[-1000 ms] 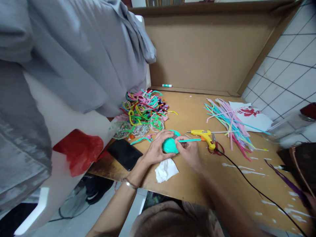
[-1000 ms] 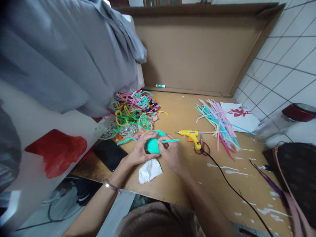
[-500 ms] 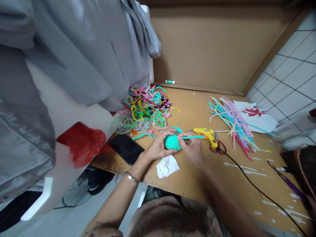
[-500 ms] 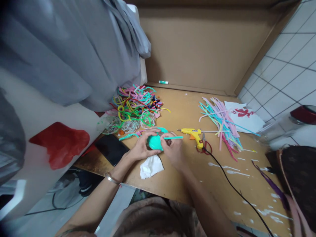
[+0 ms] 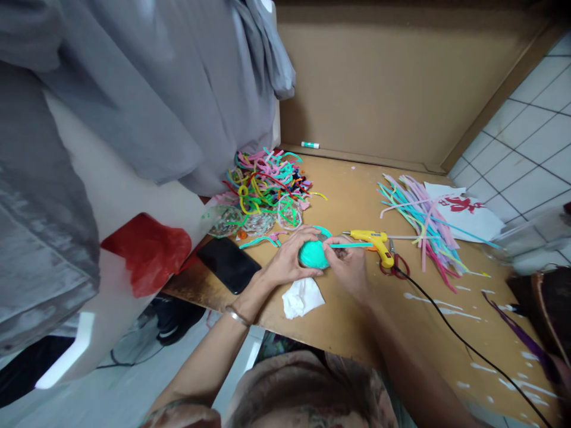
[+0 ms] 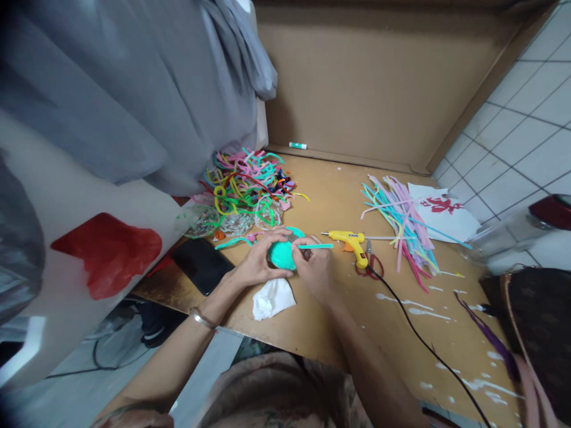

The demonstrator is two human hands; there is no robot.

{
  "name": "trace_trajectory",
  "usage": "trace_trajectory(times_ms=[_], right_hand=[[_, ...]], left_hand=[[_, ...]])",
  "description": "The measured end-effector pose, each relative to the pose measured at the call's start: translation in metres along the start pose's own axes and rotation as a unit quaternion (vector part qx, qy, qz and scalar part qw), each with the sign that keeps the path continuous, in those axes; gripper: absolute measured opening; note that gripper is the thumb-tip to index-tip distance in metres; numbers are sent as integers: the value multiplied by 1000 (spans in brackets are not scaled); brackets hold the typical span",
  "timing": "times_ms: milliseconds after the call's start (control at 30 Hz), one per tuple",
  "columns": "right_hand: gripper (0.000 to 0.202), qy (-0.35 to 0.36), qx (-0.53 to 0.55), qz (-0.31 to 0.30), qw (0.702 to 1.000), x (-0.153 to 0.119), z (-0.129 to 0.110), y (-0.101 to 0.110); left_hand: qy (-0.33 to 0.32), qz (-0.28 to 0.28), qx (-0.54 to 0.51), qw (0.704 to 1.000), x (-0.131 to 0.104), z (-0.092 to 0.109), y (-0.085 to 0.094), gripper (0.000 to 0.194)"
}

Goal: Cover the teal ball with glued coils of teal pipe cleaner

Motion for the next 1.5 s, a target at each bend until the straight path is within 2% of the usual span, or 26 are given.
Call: trace_trajectory(times_ms=[100,267,533,667,900,1300,1500], right_hand=[[16,0,-7,-5,1000,1,4,1],[15,3,-3,-1,1000,3,5,2],[17,-16,20,-2,1000,4,3,2],[16,-21,18,-1,1000,5,3,2],[14,-21,14,11,1000,3,5,1],[12,-17,16,20,1000,3,4,-1],[12,-23,12,14,1000,2,5,-1]], left_hand=[[-4,1,7,1000,1,-2,-2,78],[11,7,22,1000,3,-1,-5,65],[22,4,1,1000,0,-4,-6,65],[15,17,-21,1000,0,-4,-7,72],[52,13,-26,998,-2,-2,-7,84],[21,10,-40,999,1,-1,-5,70],[27,4,-25,999,0,-3,-5,69]])
Point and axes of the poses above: each hand's wrist, its own x-axis towards the middle knuckle, its own y-axis out of the back of the hand, z = x × y, the point moved 1 cm from there along x, towards the middle knuckle, and after that the axes turned 9 degrees about -z, right-handed, at the moved point
